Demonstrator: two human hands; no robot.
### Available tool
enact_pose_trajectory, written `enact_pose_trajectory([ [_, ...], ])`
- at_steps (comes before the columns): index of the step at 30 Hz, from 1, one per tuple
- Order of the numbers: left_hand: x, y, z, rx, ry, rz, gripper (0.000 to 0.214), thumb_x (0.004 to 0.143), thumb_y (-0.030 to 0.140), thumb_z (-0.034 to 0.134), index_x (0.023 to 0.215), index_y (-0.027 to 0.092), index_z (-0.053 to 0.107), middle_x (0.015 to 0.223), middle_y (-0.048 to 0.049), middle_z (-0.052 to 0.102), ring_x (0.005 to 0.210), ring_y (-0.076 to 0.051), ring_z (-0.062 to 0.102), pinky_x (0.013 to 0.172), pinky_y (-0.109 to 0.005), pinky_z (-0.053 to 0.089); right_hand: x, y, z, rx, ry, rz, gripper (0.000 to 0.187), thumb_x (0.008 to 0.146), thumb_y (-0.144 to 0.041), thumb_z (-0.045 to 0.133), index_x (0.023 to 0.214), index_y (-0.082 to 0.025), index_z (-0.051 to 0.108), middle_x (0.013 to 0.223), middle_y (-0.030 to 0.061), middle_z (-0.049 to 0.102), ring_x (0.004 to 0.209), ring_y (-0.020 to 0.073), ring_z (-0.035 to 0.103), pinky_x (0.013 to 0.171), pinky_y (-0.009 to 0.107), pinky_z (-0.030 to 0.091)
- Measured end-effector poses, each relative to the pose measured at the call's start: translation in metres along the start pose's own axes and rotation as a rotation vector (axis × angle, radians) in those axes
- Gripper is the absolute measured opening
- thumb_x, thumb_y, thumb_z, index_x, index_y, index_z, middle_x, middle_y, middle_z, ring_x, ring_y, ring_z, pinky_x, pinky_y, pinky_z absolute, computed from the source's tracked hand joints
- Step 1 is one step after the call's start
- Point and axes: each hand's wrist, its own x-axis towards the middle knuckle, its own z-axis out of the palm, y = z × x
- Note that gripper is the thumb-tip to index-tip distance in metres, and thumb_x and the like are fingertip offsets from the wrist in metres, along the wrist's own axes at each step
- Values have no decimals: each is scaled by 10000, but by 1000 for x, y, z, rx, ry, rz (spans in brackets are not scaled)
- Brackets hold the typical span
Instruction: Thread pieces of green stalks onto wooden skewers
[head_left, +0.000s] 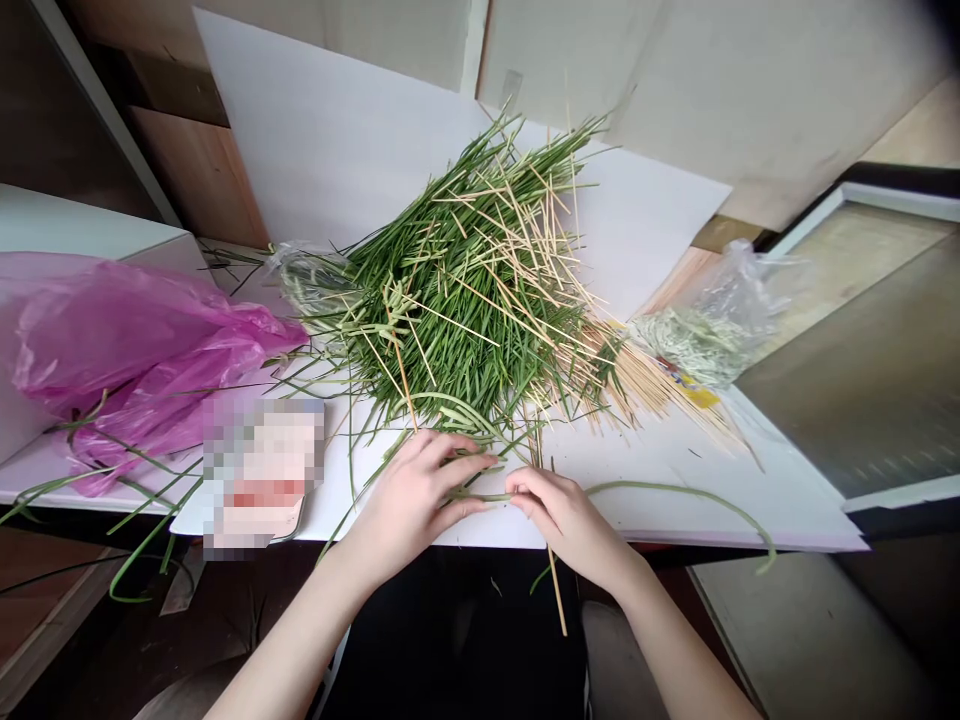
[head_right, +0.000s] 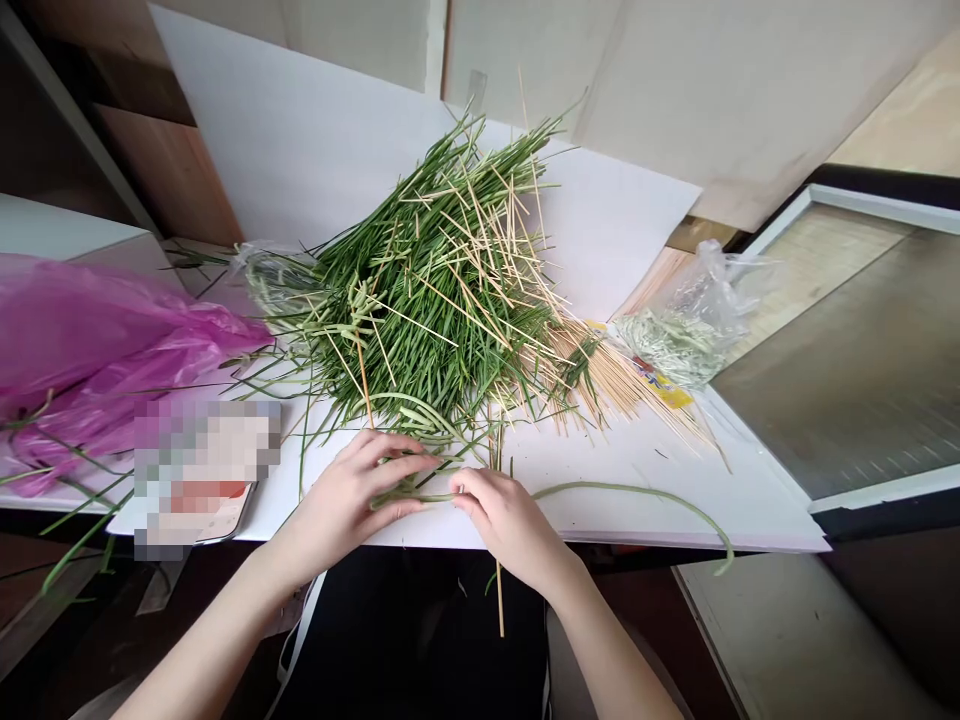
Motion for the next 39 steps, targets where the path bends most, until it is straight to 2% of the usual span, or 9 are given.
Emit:
enact_pose_trajectory([
  [5,1,5,9,-11,-82,40,226,1032,390,603,1000,217,745,893,-32,756,856,-231,642,821,-368,457,4,-11,-3,107,-63,-2,151,1093,-209,462,975,-254,546,828,-38,578,701,146,528,650,230,422],
  [9,0,10,9,-52,-42,32,267,1077,350,517,956,209,709,918,-35,724,854,-216,635,817,-342,446,8,-12,-1,147,-108,-41,341,1143,-274,388,847,-237,554,732,-57,511,664,126,512,633,207,414],
  [12,1,14,8,-99,-59,5,313,1097,343,458,921,203,676,894,-37,664,843,-208,601,796,-320,433,8,-12,1,152,-97,-90,376,1157,-283,352,838,-232,544,712,-62,506,628,112,507,606,187,427],
  [16,3,18,11,-288,-82,-125,336,1100,348,446,856,197,620,811,-9,580,789,-183,536,753,-296,393,8,-13,5,77,35,-189,336,1120,-195,433,794,-229,504,682,-58,523,618,113,533,596,184,430],
  [20,3,25,13,-649,-117,-373,425,1061,460,493,726,198,499,694,36,410,675,-148,387,659,-281,317,8,-13,12,-72,230,-352,315,1093,-146,449,803,-218,547,644,-32,575,562,129,523,548,229,398],
  [23,2,33,13,-999,-191,-578,516,956,614,599,679,203,454,670,57,317,630,-126,265,608,-278,248,4,-11,13,-229,384,-508,297,1087,-137,484,821,-207,595,580,-23,547,522,149,463,523,287,328],
  [27,3,44,12,-1236,-275,-754,581,778,679,774,655,193,482,675,52,342,652,-117,292,617,-270,219,-1,-9,9,-437,520,-715,227,1100,-180,519,915,-170,651,538,-23,513,515,165,427,518,329,279],
  [35,6,49,4,-1272,-455,-688,604,751,658,820,580,176,498,602,67,369,617,-99,287,604,-280,219,-7,-11,-2,-654,589,-958,345,1106,-170,477,822,-156,672,548,-1,561,514,153,451,503,326,350],
  [39,0,63,-3,-1381,-522,-743,602,747,665,813,577,183,494,552,76,372,546,-81,268,565,-279,195,-12,-1,-25,-683,613,-941,159,1028,-68,595,912,-135,680,613,16,638,552,152,482,536,317,386],
])
